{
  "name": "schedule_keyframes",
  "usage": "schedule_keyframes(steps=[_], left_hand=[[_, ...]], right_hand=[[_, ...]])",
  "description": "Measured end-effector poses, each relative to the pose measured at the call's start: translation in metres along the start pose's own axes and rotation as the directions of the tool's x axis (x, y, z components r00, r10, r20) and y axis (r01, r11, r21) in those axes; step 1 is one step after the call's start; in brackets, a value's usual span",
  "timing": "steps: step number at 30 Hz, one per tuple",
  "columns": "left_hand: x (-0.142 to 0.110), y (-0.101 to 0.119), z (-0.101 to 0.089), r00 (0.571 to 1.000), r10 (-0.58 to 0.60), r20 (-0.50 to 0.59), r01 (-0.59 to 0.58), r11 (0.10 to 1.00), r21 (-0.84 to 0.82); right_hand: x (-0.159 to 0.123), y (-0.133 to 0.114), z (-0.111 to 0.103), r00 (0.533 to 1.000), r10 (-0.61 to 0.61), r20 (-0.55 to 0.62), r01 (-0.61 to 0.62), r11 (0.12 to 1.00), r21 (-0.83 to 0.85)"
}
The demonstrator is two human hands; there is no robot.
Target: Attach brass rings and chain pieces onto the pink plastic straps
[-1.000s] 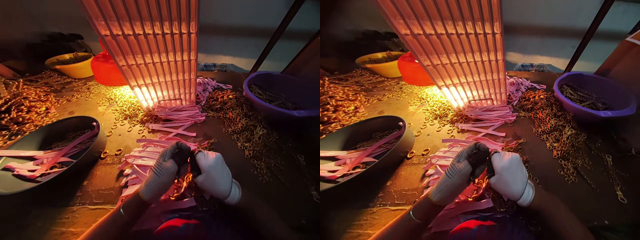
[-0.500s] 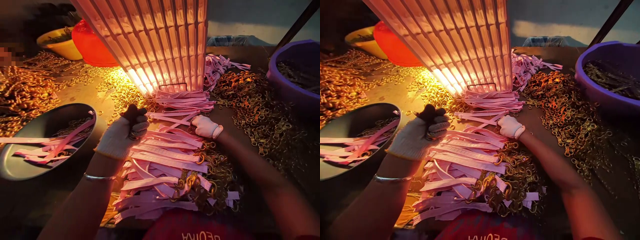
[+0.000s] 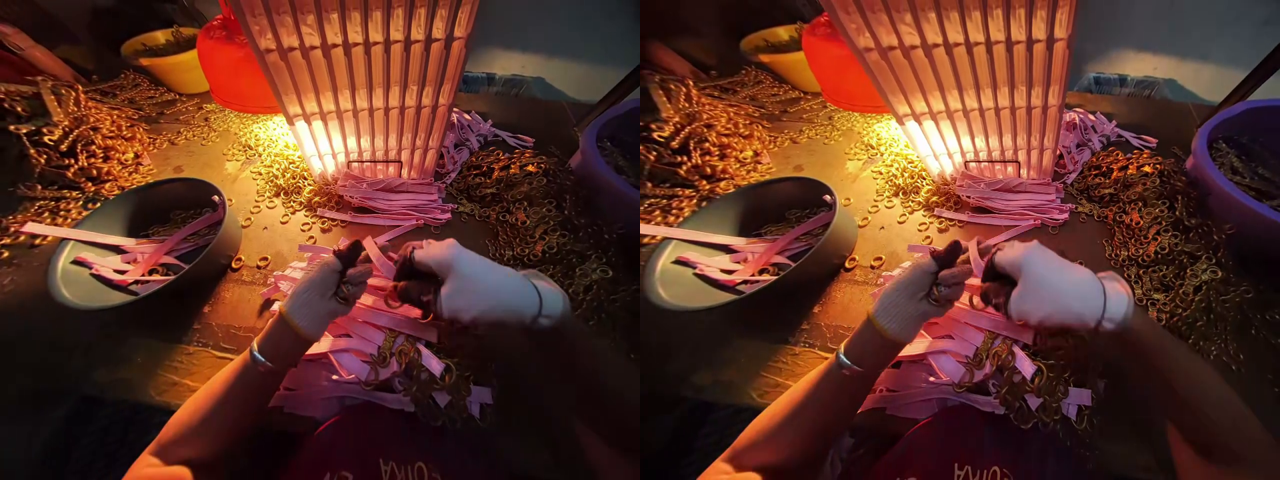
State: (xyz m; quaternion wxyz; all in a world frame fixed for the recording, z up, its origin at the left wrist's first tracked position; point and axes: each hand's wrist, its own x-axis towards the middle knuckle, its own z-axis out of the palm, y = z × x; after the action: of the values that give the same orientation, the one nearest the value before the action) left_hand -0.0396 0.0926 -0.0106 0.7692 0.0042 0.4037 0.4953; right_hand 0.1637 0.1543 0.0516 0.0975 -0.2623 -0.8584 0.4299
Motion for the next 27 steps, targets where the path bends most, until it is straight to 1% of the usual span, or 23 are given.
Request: schedule_keyframes(steps=[2, 4, 6, 8, 10, 11, 12, 13, 14, 16, 17, 18, 19, 22, 25, 27], left_hand=[[-0.002, 0.010, -0.004, 0.997, 0.077, 0.012, -0.076, 0.997, -0.029], [-0.011, 0.022, -0.007, 0.986, 0.165, -0.007, -0.165, 0.986, -0.024], [-0.029, 0.034, -0.008, 0.973, 0.227, -0.048, -0.226, 0.974, 0.022], [-0.050, 0.043, -0.005, 0.950, 0.303, -0.073, -0.296, 0.950, 0.094], [-0.068, 0.048, 0.001, 0.897, 0.437, -0.066, -0.417, 0.886, 0.204], [-0.073, 0.047, 0.004, 0.866, 0.497, -0.048, -0.466, 0.839, 0.282], [-0.075, 0.044, 0.007, 0.839, 0.543, -0.019, -0.500, 0.785, 0.366], [-0.075, 0.039, 0.011, 0.831, 0.557, 0.019, -0.504, 0.737, 0.451], [-0.073, 0.032, 0.014, 0.844, 0.533, 0.062, -0.479, 0.697, 0.534], [-0.063, 0.015, 0.019, 0.888, 0.437, 0.146, -0.415, 0.624, 0.662], [-0.057, 0.007, 0.021, 0.903, 0.389, 0.182, -0.397, 0.594, 0.700], [-0.052, 0.000, 0.023, 0.913, 0.352, 0.207, -0.385, 0.573, 0.724], [-0.047, -0.005, 0.024, 0.919, 0.325, 0.222, -0.377, 0.561, 0.737], [-0.037, -0.013, 0.025, 0.933, 0.271, 0.237, -0.354, 0.572, 0.740], [-0.033, -0.014, 0.025, 0.945, 0.252, 0.211, -0.322, 0.584, 0.745], [-0.032, -0.014, 0.027, 0.941, 0.276, 0.194, -0.323, 0.571, 0.755]], right_hand=[[-0.025, -0.017, 0.014, 0.999, 0.041, 0.008, -0.039, 0.985, -0.169], [-0.047, -0.025, 0.030, 0.996, 0.093, 0.016, -0.085, 0.961, -0.265], [-0.064, -0.030, 0.044, 0.995, 0.084, 0.047, -0.069, 0.963, -0.261], [-0.072, -0.034, 0.052, 0.997, 0.032, 0.075, -0.016, 0.978, -0.209], [-0.069, -0.036, 0.052, 0.997, -0.028, 0.077, 0.039, 0.988, -0.148], [-0.065, -0.036, 0.050, 0.997, -0.060, 0.040, 0.064, 0.991, -0.119], [-0.060, -0.035, 0.047, 0.996, -0.091, -0.026, 0.088, 0.992, -0.095], [-0.054, -0.032, 0.045, 0.987, -0.112, -0.118, 0.103, 0.991, -0.087], [-0.047, -0.028, 0.043, 0.966, -0.124, -0.226, 0.104, 0.990, -0.099], [-0.036, -0.018, 0.041, 0.903, -0.102, -0.416, 0.036, 0.986, -0.164], [-0.033, -0.014, 0.041, 0.879, -0.077, -0.470, -0.021, 0.980, -0.200], [-0.030, -0.009, 0.041, 0.868, -0.049, -0.493, -0.076, 0.970, -0.230], [-0.029, -0.006, 0.041, 0.869, -0.024, -0.494, -0.118, 0.960, -0.254], [-0.029, 0.000, 0.042, 0.903, 0.024, -0.429, -0.183, 0.925, -0.334], [-0.030, 0.002, 0.044, 0.928, 0.016, -0.372, -0.207, 0.853, -0.480], [-0.030, 0.002, 0.046, 0.925, -0.013, -0.381, -0.224, 0.790, -0.571]])
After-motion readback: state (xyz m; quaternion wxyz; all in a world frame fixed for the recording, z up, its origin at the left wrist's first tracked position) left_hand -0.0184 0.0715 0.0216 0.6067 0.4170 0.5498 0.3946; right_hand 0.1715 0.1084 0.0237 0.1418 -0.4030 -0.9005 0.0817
